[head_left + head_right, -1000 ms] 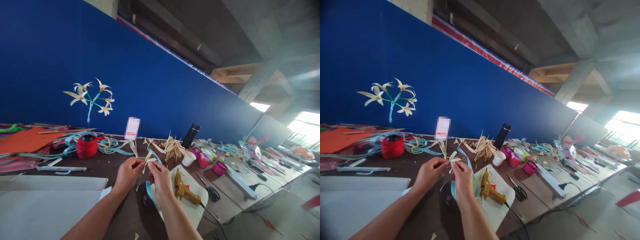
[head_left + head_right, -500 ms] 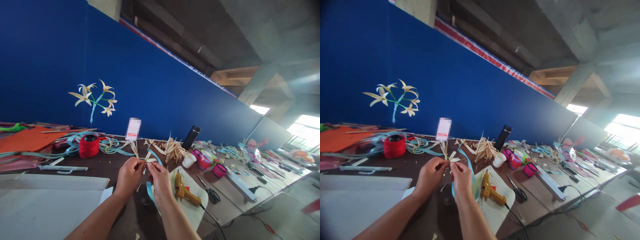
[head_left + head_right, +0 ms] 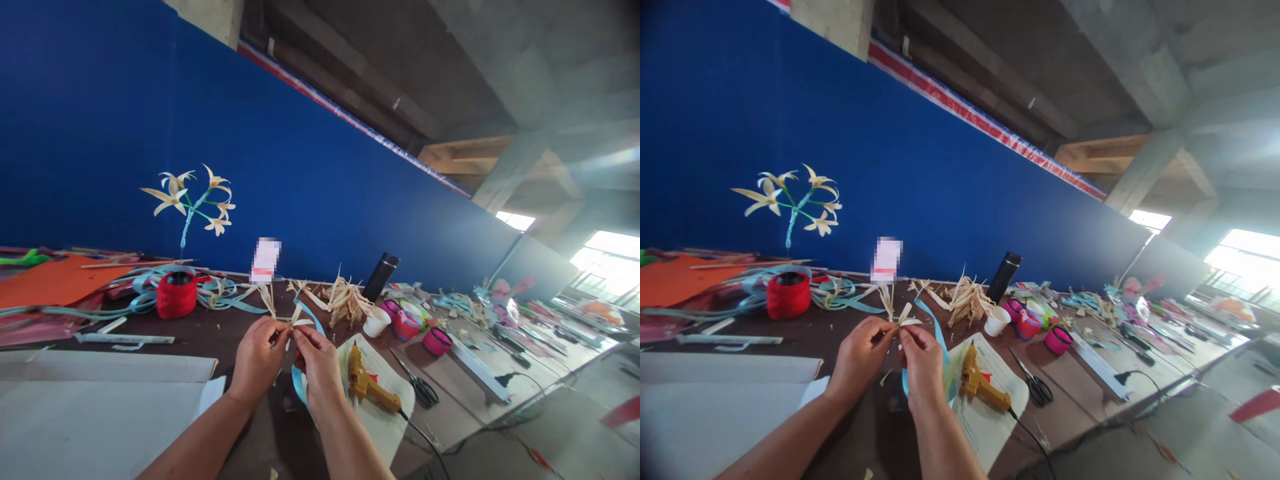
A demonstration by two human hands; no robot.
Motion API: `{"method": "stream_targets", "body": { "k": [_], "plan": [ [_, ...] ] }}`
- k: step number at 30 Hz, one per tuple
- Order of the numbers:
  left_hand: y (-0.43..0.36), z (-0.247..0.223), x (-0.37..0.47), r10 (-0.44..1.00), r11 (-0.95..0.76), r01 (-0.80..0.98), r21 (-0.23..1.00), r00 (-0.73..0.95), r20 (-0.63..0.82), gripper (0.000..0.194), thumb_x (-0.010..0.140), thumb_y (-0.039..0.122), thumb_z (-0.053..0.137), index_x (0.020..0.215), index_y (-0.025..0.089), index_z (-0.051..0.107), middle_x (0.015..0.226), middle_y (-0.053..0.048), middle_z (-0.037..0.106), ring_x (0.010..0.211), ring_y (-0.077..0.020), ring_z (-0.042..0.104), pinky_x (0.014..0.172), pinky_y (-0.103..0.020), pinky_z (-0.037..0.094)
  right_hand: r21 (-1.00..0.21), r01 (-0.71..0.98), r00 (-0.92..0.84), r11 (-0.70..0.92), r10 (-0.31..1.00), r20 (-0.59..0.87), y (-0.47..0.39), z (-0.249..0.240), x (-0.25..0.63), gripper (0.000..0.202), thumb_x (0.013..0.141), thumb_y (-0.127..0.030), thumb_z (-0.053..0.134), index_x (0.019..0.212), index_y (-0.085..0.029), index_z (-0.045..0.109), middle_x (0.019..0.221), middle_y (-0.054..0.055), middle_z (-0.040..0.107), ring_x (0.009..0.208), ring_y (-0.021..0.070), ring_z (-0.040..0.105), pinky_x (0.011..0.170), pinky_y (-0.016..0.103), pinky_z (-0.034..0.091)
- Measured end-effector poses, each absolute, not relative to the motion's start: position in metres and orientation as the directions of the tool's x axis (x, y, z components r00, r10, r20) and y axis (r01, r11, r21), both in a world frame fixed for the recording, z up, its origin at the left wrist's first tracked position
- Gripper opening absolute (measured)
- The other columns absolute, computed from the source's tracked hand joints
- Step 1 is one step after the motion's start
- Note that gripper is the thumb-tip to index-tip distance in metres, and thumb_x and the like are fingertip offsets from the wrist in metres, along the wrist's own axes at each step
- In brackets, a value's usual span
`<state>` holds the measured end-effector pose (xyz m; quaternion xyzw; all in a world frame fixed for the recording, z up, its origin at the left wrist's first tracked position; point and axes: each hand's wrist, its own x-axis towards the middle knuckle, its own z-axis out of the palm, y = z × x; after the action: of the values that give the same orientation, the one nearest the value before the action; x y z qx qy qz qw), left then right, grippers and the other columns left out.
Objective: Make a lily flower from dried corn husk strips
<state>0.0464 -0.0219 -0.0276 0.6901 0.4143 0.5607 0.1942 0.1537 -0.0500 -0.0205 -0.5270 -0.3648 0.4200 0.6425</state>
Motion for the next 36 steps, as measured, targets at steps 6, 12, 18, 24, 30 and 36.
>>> {"method": "stream_targets", "body": {
  "k": [6,12,18,24,30,36],
  "plan": [
    [-0.0233,-0.0271,0.0452,0.756,-0.615,0.381,0.691,0.032,0.654,0.016,0.081,0.023,0.049,0.075,0.02,0.064,0.075,-0.003,0.063,0.077,-0.0175,0.057,0.072,-0.028,0.043,-0.985,-0.141,0.347,0.099,0.937,0.044,-0.0486,-0.0211,0.1541,0.026,0.063,-0.039,0.073,0.077,-0.017,0.071,0.053,-0.004,0.053,0.044,0.0058,0.04,0.041,0.017,0.03],
    [-0.0237,-0.0273,0.0451,0.725,-0.635,0.428,0.643,0.042,0.688,0.016,0.081,0.023,0.049,0.077,0.02,0.065,0.076,-0.004,0.063,0.079,-0.0184,0.056,0.074,-0.029,0.043,-0.983,-0.143,0.365,0.115,0.929,0.056,-0.0464,-0.0224,0.153,0.026,0.063,-0.038,0.072,0.076,-0.015,0.07,0.053,-0.004,0.052,0.045,0.0064,0.039,0.04,0.017,0.03],
    [-0.0236,-0.029,0.044,0.714,-0.634,0.476,0.609,0.058,0.698,0.016,0.082,0.023,0.049,0.077,0.019,0.064,0.076,-0.004,0.062,0.077,-0.0183,0.056,0.073,-0.029,0.042,-0.983,-0.133,0.367,0.124,0.928,0.067,-0.0447,-0.0259,0.1533,0.025,0.065,-0.037,0.071,0.077,-0.015,0.071,0.055,-0.003,0.052,0.046,0.0062,0.037,0.04,0.017,0.028],
    [-0.0217,-0.0306,0.0441,0.68,-0.664,0.491,0.563,0.084,0.729,0.017,0.083,0.02,0.048,0.075,0.018,0.063,0.075,-0.005,0.061,0.075,-0.0179,0.055,0.072,-0.029,0.042,-0.987,-0.102,0.371,0.127,0.925,0.08,-0.0427,-0.0295,0.1549,0.026,0.065,-0.037,0.07,0.078,-0.014,0.071,0.053,-0.003,0.051,0.047,0.0071,0.038,0.041,0.018,0.028],
    [-0.0195,-0.0326,0.0455,0.713,-0.635,0.448,0.63,0.025,0.701,0.016,0.081,0.021,0.049,0.074,0.019,0.063,0.075,-0.004,0.063,0.076,-0.0178,0.057,0.072,-0.029,0.043,-0.987,-0.111,0.356,0.118,0.932,0.071,-0.0435,-0.0271,0.1524,0.024,0.065,-0.033,0.07,0.081,-0.015,0.072,0.058,-0.001,0.056,0.049,0.0071,0.041,0.044,0.018,0.031],
    [-0.0146,-0.0362,0.0447,0.829,-0.512,0.298,0.806,-0.076,0.555,0.014,0.078,0.027,0.053,0.078,0.019,0.065,0.077,-0.002,0.065,0.072,-0.0159,0.059,0.066,-0.025,0.045,-0.984,-0.164,0.329,0.074,0.944,0.016,-0.0442,-0.0241,0.1542,0.032,0.064,-0.033,0.071,0.092,-0.017,0.071,0.061,-0.001,0.061,0.049,0.007,0.045,0.046,0.018,0.035]
  ]
}}
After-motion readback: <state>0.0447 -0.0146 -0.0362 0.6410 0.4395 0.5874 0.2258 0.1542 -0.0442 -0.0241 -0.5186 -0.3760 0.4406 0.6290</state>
